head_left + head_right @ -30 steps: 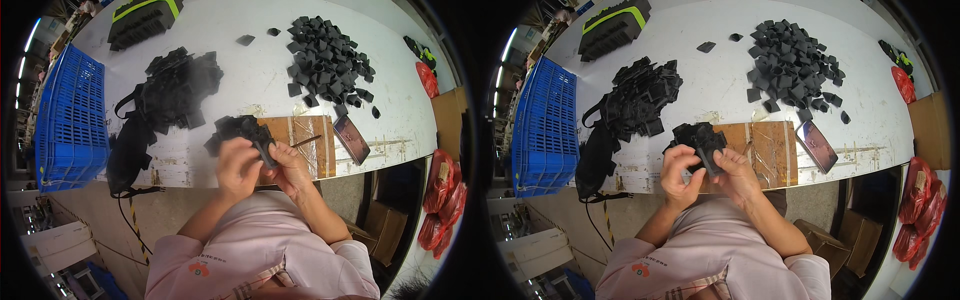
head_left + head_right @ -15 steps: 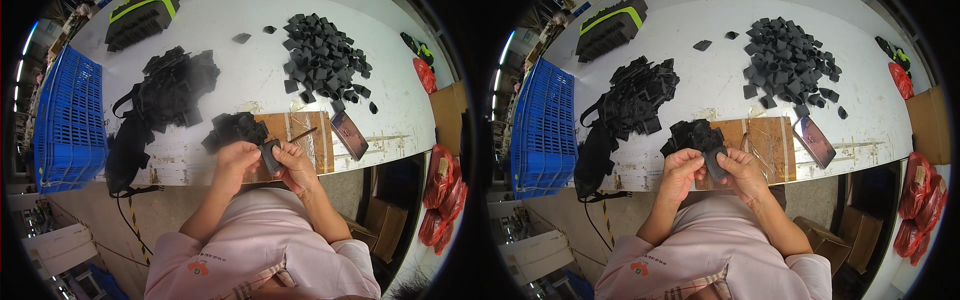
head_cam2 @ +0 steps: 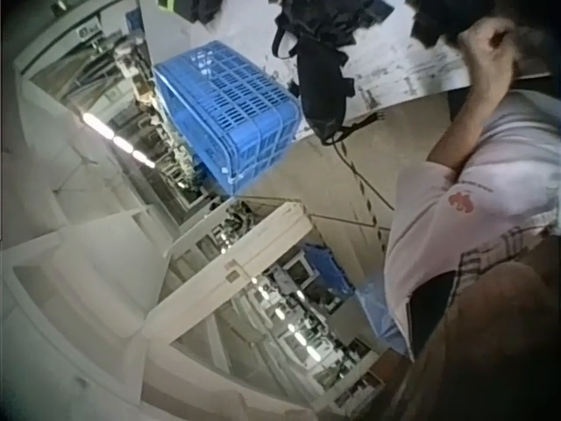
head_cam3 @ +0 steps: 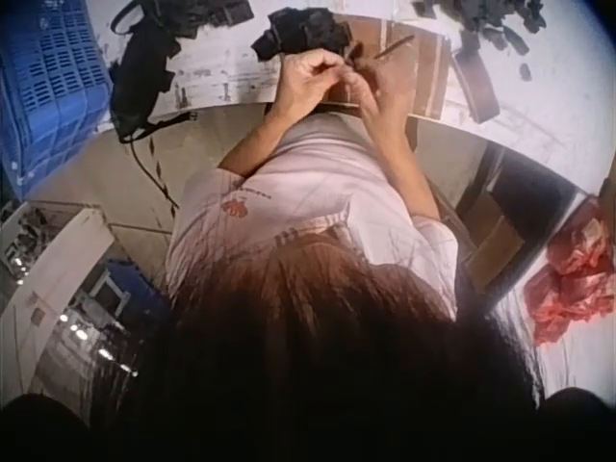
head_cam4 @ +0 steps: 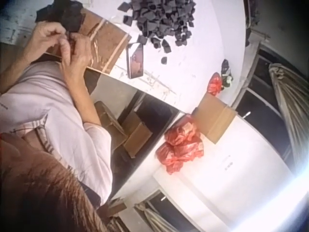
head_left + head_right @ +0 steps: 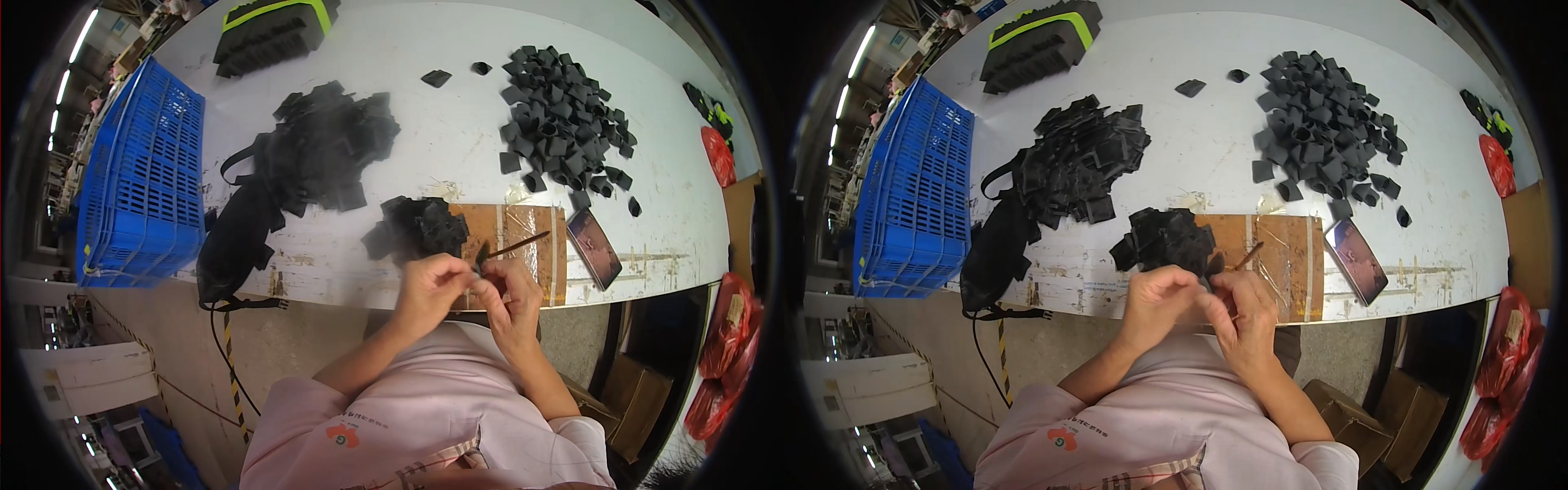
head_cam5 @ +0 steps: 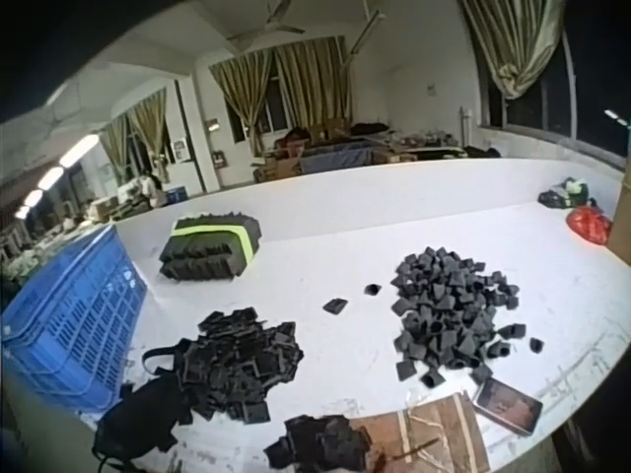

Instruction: Assembling small black rubber components by hand at a workbench.

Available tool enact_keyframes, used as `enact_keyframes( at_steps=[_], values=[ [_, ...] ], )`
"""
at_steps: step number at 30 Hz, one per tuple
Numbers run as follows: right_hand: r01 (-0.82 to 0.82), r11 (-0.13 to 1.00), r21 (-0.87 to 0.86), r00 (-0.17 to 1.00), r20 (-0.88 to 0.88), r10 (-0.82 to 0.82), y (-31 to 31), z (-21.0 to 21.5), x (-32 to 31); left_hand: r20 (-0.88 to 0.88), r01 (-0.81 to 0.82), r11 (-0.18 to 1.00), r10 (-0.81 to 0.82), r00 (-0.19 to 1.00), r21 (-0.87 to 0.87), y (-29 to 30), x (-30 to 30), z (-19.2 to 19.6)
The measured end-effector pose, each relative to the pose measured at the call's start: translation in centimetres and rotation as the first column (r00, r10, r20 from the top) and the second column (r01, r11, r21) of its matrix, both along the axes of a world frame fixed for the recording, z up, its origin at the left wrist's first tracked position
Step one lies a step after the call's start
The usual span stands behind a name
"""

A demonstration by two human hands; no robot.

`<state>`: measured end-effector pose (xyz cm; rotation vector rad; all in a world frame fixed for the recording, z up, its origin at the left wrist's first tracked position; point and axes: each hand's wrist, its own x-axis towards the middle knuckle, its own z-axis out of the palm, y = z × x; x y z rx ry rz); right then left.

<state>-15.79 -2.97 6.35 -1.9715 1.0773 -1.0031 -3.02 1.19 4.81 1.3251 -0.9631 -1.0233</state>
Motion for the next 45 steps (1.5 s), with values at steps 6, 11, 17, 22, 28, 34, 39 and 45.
enact_keyframes(
  at_steps=[6,11,17,22,28,34,39,45],
  values=[
    [-0.052,0.995,-0.087,0.999,-0.018,0.051,-0.1,-0.4,-0.7,0.360,-0.004,0.987,0.061,0.931,-0.159,0.0,-1.5,0.6],
    [0.051,0.974,-0.222,0.981,-0.174,-0.091,-0.2,-1.5,0.0,0.167,-0.295,0.939,0.325,0.931,-0.178,-0.6,-3.1,-1.6],
    [0.043,0.897,0.440,0.900,0.372,-0.226,-0.8,-1.2,-1.5,-0.846,0.211,0.978,-0.103,0.524,0.011,-1.4,-0.3,0.8],
    [-0.627,0.397,0.670,0.575,0.743,-0.344,-1.4,-0.5,-2.7,-0.055,-0.110,0.985,0.103,0.993,-0.133,-1.5,-2.6,1.6],
    [-0.431,0.691,0.580,0.804,0.595,0.003,-2.9,4.3,-2.7,-0.332,-0.114,0.959,0.021,0.943,-0.261,-3.3,-2.6,3.9],
    [-0.594,0.566,0.572,0.732,0.677,0.084,-7.6,3.7,-2.5,-0.942,0.301,0.940,-0.237,0.239,-0.161,-6.2,0.0,5.6],
    [-0.546,0.638,0.542,0.752,0.653,0.088,-6.8,2.6,-2.4,-0.804,0.260,0.957,-0.254,0.537,-0.129,-5.2,-0.8,4.4],
    [-0.600,0.646,0.472,0.712,0.684,0.161,-7.2,2.9,-2.4,-0.536,0.147,0.928,-0.322,0.781,-0.343,-5.2,-1.8,4.7]
  ],
)
